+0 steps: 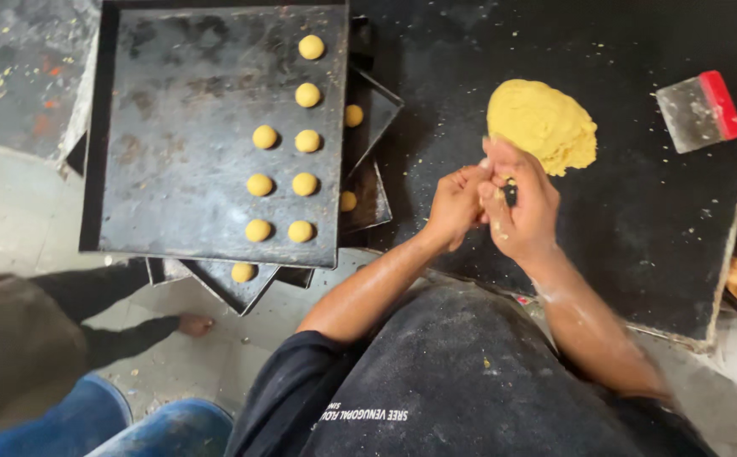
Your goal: The person repeatedly pinches small portions of yellow dough from a large mass on a table, rolls them into uniform balls between their palms, and places them onto a metal baking tray. The process is continuous and repetitive, filling the tray with prepared dough balls.
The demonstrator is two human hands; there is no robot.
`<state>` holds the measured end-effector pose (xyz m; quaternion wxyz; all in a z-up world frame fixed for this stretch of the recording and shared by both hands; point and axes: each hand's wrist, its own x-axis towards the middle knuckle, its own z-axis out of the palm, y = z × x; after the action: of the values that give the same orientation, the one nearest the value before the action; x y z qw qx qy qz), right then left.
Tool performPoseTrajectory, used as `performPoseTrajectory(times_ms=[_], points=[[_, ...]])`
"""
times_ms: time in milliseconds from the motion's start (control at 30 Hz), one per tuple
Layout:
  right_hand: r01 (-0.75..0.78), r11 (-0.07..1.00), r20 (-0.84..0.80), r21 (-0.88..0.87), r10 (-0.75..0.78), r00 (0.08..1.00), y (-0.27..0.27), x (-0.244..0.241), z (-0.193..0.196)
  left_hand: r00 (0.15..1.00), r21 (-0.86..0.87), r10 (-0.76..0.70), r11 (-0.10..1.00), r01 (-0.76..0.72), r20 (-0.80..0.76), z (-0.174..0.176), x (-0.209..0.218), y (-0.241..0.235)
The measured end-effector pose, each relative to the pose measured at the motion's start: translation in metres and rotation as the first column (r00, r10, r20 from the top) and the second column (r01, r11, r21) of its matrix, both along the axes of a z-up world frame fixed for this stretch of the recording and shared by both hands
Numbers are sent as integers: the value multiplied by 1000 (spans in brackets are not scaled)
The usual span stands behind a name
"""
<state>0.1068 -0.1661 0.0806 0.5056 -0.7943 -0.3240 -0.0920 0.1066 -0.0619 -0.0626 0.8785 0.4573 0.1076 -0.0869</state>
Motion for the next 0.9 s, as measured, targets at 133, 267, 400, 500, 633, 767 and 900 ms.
performPoseTrajectory(times_ms=[133,267,400,500,633,767,900], points=[[-44,974,-16,-221,41,999,-4,-9,-10,988,229,150,961,-155,41,29,-11,26],[-42,963,-9,-268,41,999,-3,-14,-25,967,567,93,795,-215,236,49,-24,34],[-62,959,-93,-275,37,995,-9,-13,-38,958,633,51,740,-227,283,46,-37,34],[-23,981,-221,-191,-20,975,-19,-7,-48,989,401,53,910,-106,140,29,-31,32],[76,997,-454,-12,-73,888,-44,22,-66,990,154,135,978,-139,37,9,-23,30],[179,977,-120,-115,-192,974,-56,33,-77,995,29,94,995,-93,-18,7,-27,31],[129,979,-386,157,-60,921,-26,20,-76,992,-128,107,985,-115,-65,21,-22,17]])
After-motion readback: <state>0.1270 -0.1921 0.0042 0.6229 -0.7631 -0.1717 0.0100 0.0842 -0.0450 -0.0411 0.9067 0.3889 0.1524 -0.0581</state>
